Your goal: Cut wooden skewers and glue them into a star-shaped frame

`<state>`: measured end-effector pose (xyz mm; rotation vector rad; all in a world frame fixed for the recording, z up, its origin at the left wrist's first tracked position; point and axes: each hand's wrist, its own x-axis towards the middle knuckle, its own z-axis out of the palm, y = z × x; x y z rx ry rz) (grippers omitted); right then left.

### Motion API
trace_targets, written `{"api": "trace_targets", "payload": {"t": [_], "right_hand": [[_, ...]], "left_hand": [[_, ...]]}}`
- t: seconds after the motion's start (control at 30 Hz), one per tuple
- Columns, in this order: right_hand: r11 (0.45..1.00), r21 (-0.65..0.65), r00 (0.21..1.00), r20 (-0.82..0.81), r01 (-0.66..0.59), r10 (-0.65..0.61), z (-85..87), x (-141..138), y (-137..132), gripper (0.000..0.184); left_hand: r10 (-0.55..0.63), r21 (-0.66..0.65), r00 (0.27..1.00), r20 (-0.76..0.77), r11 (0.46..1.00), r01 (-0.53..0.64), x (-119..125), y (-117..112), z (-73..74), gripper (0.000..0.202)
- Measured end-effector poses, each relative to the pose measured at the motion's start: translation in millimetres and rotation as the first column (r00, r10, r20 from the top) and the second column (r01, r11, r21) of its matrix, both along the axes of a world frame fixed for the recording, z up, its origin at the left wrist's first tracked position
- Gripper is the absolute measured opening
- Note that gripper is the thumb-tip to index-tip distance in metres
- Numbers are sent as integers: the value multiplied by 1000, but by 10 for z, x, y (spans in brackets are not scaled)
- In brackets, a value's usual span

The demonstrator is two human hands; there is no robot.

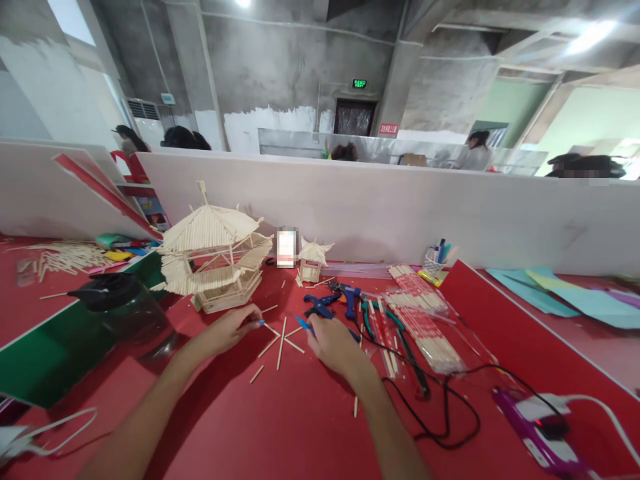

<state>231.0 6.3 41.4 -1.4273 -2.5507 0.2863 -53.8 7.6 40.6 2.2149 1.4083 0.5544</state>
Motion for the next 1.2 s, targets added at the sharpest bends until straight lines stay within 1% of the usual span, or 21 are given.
{"api": "trace_targets", "payload": {"t": [0.03,0.1,0.17,0.27,0.47,0.6,0.7,0.77,0.83,0.93,1.0,1.1,1.2], "right_hand": [[997,33,997,-48,-67,68,8,-11,-5,20],[984,96,983,-94,-148,157,7,-36,-14,19],[974,134,976,-98,-181,194,-8,-57,-18,20],[968,159,972,-102,-196,213,-31,-67,-18,20],[965,169,973,-83,-200,216,-16,-69,-27,22],[967,162,974,-81,-196,211,-10,-93,-35,22],[964,161,968,-102,-212,230,-13,-110,-33,22],[964,142,959,-145,-223,243,-12,-117,-33,20],[971,97,945,-228,-217,234,-12,-123,-34,19],[983,38,900,-397,-181,181,-34,-137,-40,16],[986,25,864,-479,-166,158,-64,-154,-48,14],[990,28,844,-520,-137,132,-101,-181,-66,12],[994,26,857,-505,-110,108,-90,-192,-84,13]], "left_hand": [[-23,17,998,65,1000,22,65,-15,28,24],[-45,21,986,160,999,42,187,-45,69,29],[-52,15,974,220,999,50,281,-68,86,30],[-54,15,965,255,999,52,348,-80,76,31],[-32,18,970,243,999,29,370,-69,49,29],[-31,-3,971,237,999,32,406,-93,60,26],[-22,-18,967,254,999,27,442,-106,45,24],[-19,-13,961,276,1000,23,464,-98,12,23],[-10,-7,944,330,1000,13,480,-81,-32,23],[21,-36,892,451,999,-6,496,-57,-89,23],[45,-77,857,513,997,-6,502,-53,-107,24],[64,-123,826,561,992,7,506,-63,-106,26],[56,-119,820,569,993,14,508,-79,-90,29]]}}
